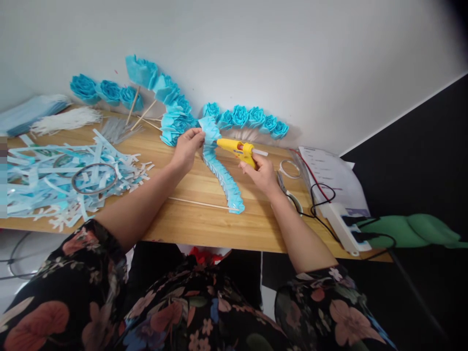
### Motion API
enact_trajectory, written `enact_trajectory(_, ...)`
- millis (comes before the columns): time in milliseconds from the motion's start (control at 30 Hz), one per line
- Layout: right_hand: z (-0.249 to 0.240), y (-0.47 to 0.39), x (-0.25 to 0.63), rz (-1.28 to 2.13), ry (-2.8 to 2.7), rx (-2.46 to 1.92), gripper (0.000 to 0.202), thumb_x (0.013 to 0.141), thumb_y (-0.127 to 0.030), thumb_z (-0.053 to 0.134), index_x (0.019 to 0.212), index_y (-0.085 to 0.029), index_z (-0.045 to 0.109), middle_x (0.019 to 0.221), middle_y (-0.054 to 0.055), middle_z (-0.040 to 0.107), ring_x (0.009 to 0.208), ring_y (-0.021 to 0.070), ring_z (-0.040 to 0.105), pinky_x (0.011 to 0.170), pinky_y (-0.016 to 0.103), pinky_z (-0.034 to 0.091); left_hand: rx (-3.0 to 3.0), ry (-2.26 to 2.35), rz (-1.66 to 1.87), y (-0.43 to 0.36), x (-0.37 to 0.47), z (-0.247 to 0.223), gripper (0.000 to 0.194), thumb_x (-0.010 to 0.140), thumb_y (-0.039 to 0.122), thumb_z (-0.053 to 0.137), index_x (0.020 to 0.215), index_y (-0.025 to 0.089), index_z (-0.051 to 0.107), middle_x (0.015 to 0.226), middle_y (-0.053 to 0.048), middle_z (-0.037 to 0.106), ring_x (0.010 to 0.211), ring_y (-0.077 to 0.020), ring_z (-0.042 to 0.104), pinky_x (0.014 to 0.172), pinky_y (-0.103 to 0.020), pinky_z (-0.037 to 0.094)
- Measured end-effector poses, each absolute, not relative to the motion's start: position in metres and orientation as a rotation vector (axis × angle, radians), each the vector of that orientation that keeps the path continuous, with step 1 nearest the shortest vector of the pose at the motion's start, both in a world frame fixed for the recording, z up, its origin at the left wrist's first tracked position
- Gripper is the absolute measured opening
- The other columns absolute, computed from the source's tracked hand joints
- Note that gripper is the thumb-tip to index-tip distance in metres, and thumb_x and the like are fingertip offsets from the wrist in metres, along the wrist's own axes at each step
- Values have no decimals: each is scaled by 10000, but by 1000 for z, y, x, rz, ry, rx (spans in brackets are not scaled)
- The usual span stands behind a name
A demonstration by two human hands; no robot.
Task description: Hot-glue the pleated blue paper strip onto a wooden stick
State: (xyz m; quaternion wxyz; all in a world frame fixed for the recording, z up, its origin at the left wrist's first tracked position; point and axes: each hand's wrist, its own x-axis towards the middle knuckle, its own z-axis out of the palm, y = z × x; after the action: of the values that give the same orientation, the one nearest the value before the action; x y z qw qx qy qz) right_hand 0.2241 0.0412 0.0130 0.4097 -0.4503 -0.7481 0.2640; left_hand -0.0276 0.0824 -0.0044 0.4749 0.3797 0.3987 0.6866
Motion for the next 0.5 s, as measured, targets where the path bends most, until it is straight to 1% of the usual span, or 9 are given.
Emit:
enact_trajectory(67, 14, 41, 224, 653, -1871, -1143, 357, 852, -524, 693, 970, -193, 755, 737, 18, 699, 659, 185, 593, 643, 328, 466, 899, 943, 1646, 84, -27, -8, 216, 851, 378, 770, 880, 188, 672, 759, 1, 674, 748, -146, 665, 743, -243, 528)
enact_trajectory(133, 16, 41, 224, 649, -1865, -1149, 348, 852, -510, 687, 971, -190, 751, 736, 15, 695, 663, 182, 596, 657, 327, 465, 912, 903, 1621, 86, -27, -10, 293, 839, 444, 783, 948, 190, 686, 775, -7, 689, 762, -159, 683, 747, -256, 538)
enact_trajectory(233, 18, 40, 224, 647, -1872, -1162, 337, 856, -514, 689, 955, -197, 747, 737, 13, 697, 665, 178, 595, 659, 322, 464, 989, 883, 1606, 87, -28, -14, 363, 761, 379, 827, 1051, 193, 713, 817, -6, 724, 743, -160, 681, 743, -271, 545)
enact_trajectory(333, 18, 39, 224, 639, -1880, -1162, 341, 863, -528, 690, 944, -201, 747, 730, 12, 692, 664, 175, 588, 652, 316, 467, 1052, 932, 1603, 88, -29, -16, 446, 709, 293, 812, 1131, 191, 715, 850, -4, 742, 739, -162, 675, 743, -285, 546)
enact_trajectory(433, 17, 40, 224, 633, -1879, -1156, 351, 859, -530, 701, 939, -192, 751, 709, 7, 677, 651, 168, 576, 655, 316, 474, 1062, 972, 1607, 88, -31, -17, 481, 684, 248, 783, 1154, 173, 714, 846, -3, 742, 732, -160, 667, 744, -288, 548)
enact_trajectory(500, 15, 41, 224, 629, -1869, -1158, 362, 855, -531, 707, 955, -187, 758, 712, 8, 686, 652, 169, 582, 655, 316, 478, 1053, 981, 1625, 88, -31, -16, 471, 688, 236, 770, 1151, 168, 720, 850, -4, 746, 739, -160, 671, 753, -289, 556)
